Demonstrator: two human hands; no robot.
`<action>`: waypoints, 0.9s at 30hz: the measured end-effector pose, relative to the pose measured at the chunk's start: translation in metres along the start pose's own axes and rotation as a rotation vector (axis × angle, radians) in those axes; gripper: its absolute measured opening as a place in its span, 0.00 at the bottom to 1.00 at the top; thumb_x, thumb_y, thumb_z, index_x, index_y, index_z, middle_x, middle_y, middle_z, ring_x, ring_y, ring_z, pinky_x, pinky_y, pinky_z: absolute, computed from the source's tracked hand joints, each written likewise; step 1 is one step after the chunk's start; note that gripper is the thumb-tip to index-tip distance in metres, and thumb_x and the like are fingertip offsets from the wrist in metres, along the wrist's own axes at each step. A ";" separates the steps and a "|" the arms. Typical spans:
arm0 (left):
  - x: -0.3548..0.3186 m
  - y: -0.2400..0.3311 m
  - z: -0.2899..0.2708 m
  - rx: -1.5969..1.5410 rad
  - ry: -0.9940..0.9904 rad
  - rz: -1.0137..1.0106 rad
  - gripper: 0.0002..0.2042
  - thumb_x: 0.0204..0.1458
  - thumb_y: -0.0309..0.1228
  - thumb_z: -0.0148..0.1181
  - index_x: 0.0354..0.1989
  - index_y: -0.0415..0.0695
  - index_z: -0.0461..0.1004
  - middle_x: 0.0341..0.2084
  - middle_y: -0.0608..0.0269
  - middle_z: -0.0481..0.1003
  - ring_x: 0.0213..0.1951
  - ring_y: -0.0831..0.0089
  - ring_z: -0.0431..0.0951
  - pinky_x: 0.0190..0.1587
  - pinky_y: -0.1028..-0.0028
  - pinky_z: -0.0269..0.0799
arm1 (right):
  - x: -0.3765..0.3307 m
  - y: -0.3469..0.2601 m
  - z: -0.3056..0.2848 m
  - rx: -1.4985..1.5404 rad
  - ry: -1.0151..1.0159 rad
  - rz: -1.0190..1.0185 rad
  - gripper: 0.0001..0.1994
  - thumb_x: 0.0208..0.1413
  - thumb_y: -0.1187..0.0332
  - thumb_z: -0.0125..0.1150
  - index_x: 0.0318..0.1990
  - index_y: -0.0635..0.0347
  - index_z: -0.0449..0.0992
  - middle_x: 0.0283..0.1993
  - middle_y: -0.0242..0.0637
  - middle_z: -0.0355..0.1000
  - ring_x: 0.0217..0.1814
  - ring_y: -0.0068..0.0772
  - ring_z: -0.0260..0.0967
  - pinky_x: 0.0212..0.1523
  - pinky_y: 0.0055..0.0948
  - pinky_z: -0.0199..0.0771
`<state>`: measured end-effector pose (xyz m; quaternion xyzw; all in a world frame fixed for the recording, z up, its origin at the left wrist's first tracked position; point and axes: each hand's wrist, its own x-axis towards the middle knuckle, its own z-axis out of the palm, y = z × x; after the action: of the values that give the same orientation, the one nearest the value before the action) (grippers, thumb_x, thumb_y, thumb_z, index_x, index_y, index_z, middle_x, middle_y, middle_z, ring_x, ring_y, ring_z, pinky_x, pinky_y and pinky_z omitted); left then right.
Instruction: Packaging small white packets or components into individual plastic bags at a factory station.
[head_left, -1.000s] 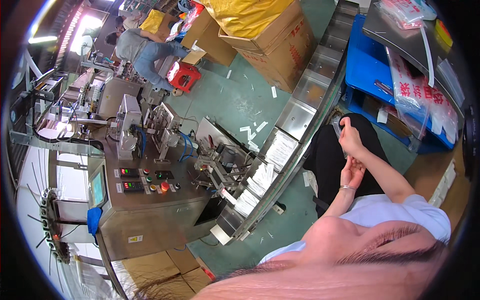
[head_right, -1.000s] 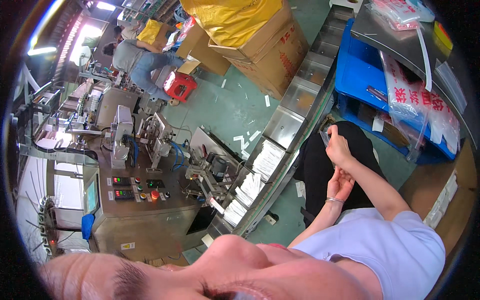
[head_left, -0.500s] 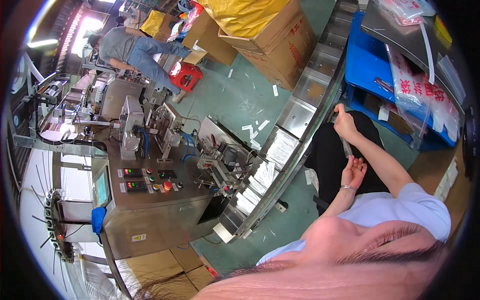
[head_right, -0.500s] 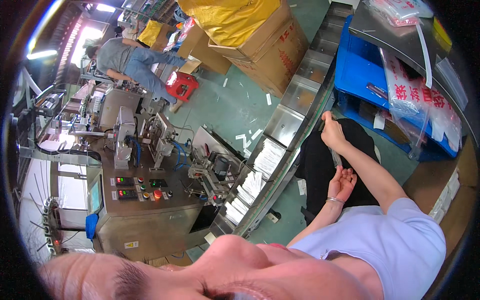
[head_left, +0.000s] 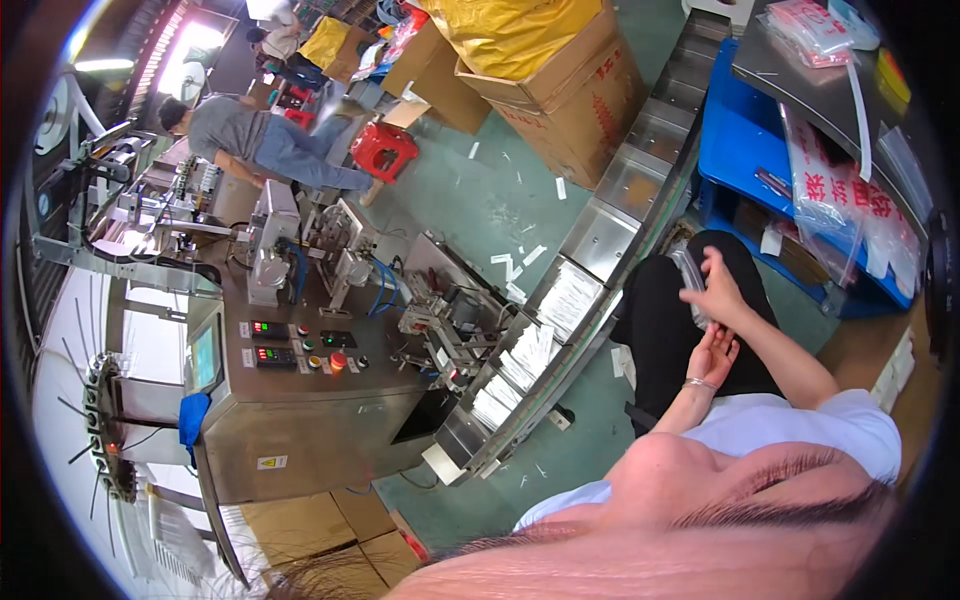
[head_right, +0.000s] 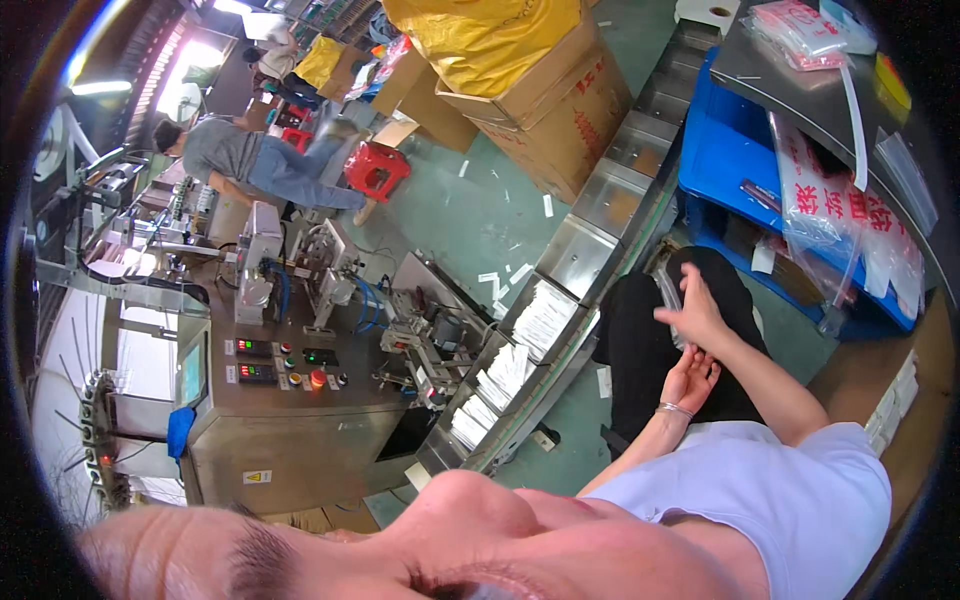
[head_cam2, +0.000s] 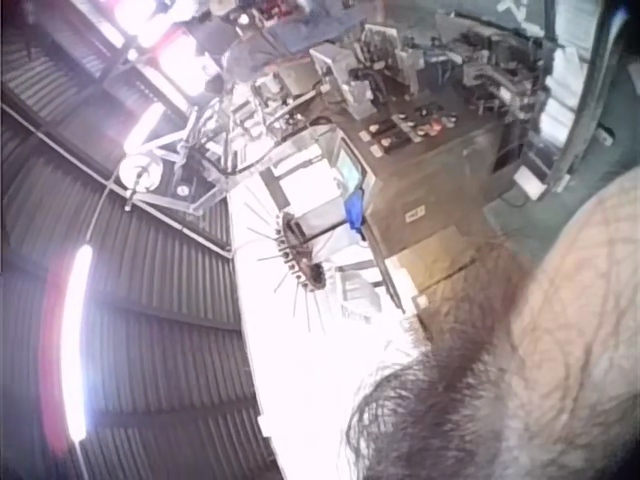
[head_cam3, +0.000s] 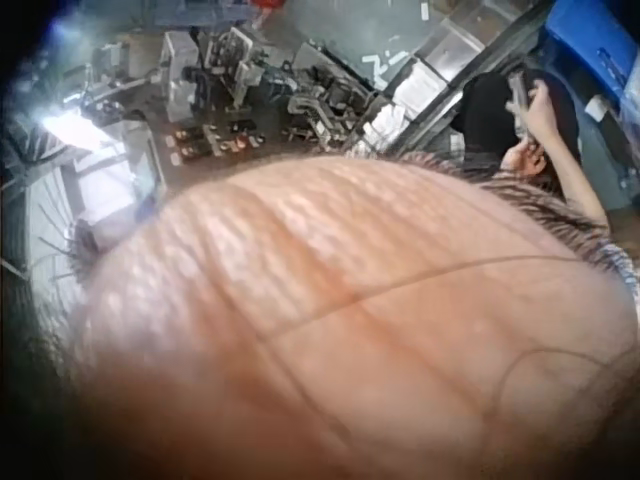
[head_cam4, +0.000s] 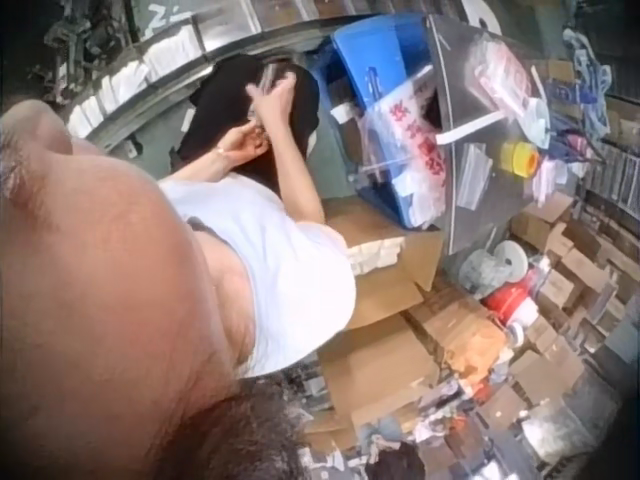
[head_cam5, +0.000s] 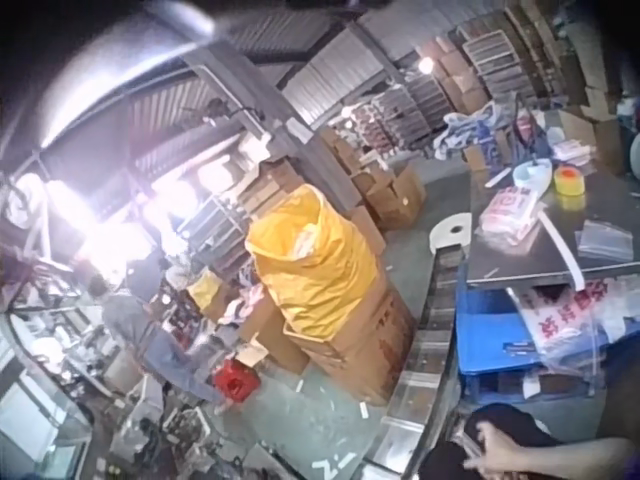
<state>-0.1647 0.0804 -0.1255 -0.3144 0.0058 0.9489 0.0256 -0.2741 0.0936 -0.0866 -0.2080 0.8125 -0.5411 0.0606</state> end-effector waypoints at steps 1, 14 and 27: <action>-0.002 -0.004 0.005 0.057 0.046 0.002 0.11 0.58 0.37 0.46 0.30 0.46 0.71 0.26 0.69 0.73 0.38 0.72 0.73 0.43 0.69 0.68 | -0.012 0.005 -0.007 -0.100 -0.049 -0.043 0.19 0.40 0.76 0.62 0.40 0.61 0.62 0.22 0.32 0.64 0.24 0.24 0.63 0.27 0.25 0.66; 0.055 0.067 0.032 1.037 0.166 0.711 0.25 0.59 0.46 0.40 0.55 0.36 0.56 0.45 0.60 0.65 0.46 0.72 0.65 0.49 0.74 0.61 | 0.019 0.039 -0.113 0.551 -0.091 0.475 0.09 0.52 0.76 0.53 0.41 0.61 0.69 0.38 0.29 0.71 0.41 0.20 0.67 0.42 0.20 0.66; 0.024 0.043 0.082 0.799 -0.212 0.582 0.27 0.60 0.41 0.38 0.62 0.37 0.44 0.58 0.53 0.53 0.58 0.66 0.55 0.59 0.71 0.49 | -0.027 -0.018 -0.106 0.263 -0.126 0.009 0.30 0.60 0.59 0.42 0.65 0.62 0.42 0.70 0.42 0.32 0.72 0.32 0.27 0.67 0.30 0.29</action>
<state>-0.2353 0.0410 -0.0740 -0.1672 0.4533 0.8671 -0.1211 -0.2787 0.1892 -0.0302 -0.2285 0.7302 -0.6283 0.1408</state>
